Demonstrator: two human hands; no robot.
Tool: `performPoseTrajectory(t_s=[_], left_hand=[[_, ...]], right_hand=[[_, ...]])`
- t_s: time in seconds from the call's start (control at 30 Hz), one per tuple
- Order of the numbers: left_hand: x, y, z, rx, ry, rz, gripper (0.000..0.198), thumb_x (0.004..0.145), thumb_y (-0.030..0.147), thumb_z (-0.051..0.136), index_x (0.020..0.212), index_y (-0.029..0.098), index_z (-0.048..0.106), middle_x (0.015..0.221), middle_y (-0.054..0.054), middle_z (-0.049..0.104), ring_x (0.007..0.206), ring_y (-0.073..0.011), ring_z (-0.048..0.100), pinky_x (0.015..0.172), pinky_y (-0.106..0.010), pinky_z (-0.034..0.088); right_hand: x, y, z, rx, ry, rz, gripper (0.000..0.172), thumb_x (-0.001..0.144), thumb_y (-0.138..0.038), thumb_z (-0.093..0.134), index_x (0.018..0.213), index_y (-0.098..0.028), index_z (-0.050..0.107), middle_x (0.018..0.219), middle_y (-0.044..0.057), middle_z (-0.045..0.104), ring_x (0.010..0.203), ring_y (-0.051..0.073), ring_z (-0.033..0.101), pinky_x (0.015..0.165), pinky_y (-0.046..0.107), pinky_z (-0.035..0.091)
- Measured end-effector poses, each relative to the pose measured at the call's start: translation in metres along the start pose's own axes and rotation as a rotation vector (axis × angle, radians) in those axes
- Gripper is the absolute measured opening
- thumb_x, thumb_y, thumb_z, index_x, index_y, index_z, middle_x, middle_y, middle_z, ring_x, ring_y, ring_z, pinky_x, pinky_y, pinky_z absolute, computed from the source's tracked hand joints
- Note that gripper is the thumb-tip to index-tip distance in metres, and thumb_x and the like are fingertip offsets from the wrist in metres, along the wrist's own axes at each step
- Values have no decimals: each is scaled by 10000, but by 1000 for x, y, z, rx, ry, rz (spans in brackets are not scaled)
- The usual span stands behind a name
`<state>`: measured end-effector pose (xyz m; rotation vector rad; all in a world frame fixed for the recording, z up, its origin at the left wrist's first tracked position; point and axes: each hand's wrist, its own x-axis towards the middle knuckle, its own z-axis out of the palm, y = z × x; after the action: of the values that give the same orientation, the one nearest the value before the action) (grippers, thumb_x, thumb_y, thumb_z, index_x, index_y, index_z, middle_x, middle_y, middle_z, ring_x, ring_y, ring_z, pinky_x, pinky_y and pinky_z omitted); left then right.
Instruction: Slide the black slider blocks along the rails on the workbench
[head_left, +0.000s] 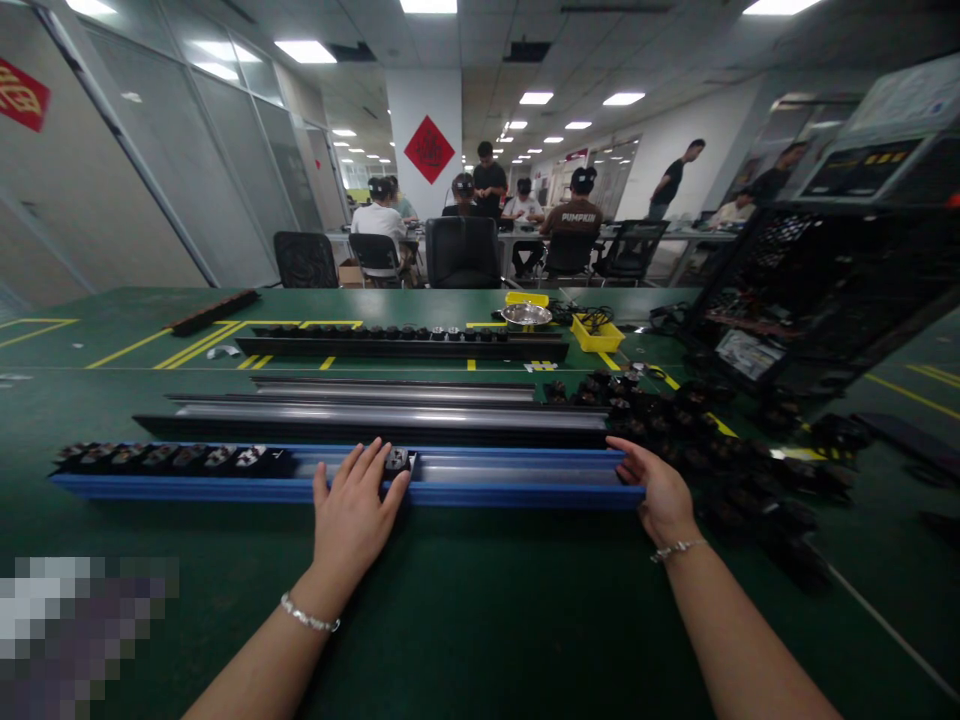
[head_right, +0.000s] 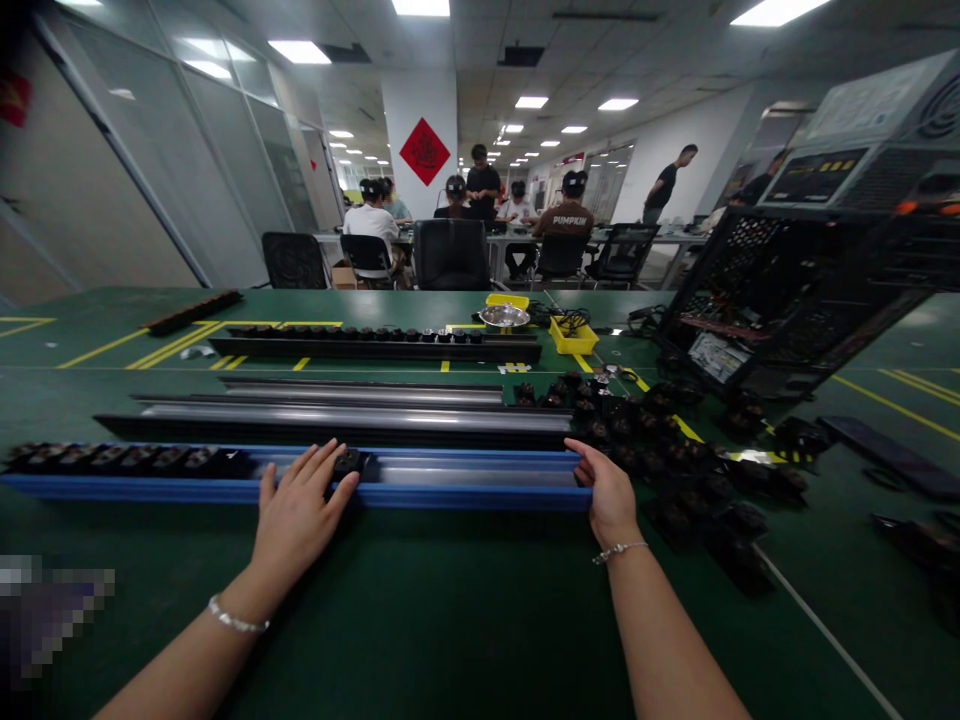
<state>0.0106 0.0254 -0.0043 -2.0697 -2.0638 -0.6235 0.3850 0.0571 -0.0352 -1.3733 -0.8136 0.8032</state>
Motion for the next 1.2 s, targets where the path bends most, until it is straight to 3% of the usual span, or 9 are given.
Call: performPoseTrajectory(t_s=[0.13,0.47,0.7,0.93,1.1,1.2], left_hand=[[-1,-2,1,2,-6,11,484,880,472,355,1271,229,502,1361,-55,486,1289,-265,377,1080,-545,135],[-6,-3,4,23,42,54,486,871,464,376,1177,130,553,1315,-140,521,1257,-274,419,1075,-481,224],[-7,0,-1,-10,43,63,448,864,445,403,1161,149,561,1201,-125,590,1141,-263,507,1067,-463,244],[-9,5,-1,-63,14,57,422,878,407,390,1194,174,545,1167,-107,618,1112,-252,524,1084,-514,152],[-10,8,-2,-116,13,66,405,877,384,410,1206,174,515,1143,-104,635,1138,-249,511,1086,-537,137],[-10,12,-5,-159,6,73,344,870,359,428,1151,189,530,1128,-87,640,1133,-242,516,1086,-550,139]], right_hand=[[11,0,-10,32,-36,75,283,719,-424,535,763,-214,720,1033,66,693,1025,228,595,827,348,507],[30,10,-27,21,-64,-25,219,671,-389,579,720,-228,718,896,63,718,1001,231,613,972,423,418],[47,11,-38,15,-119,-26,237,656,-406,600,726,-213,719,867,70,717,962,232,623,983,424,411],[64,7,-48,46,-108,-4,213,666,-372,587,740,-218,713,874,77,715,953,232,629,956,413,426],[63,5,-54,81,-72,-30,234,700,-368,537,766,-215,702,893,82,713,970,229,628,913,399,450],[53,0,-53,-37,-12,-104,268,707,-385,528,804,-200,696,930,80,707,964,225,626,912,409,446]])
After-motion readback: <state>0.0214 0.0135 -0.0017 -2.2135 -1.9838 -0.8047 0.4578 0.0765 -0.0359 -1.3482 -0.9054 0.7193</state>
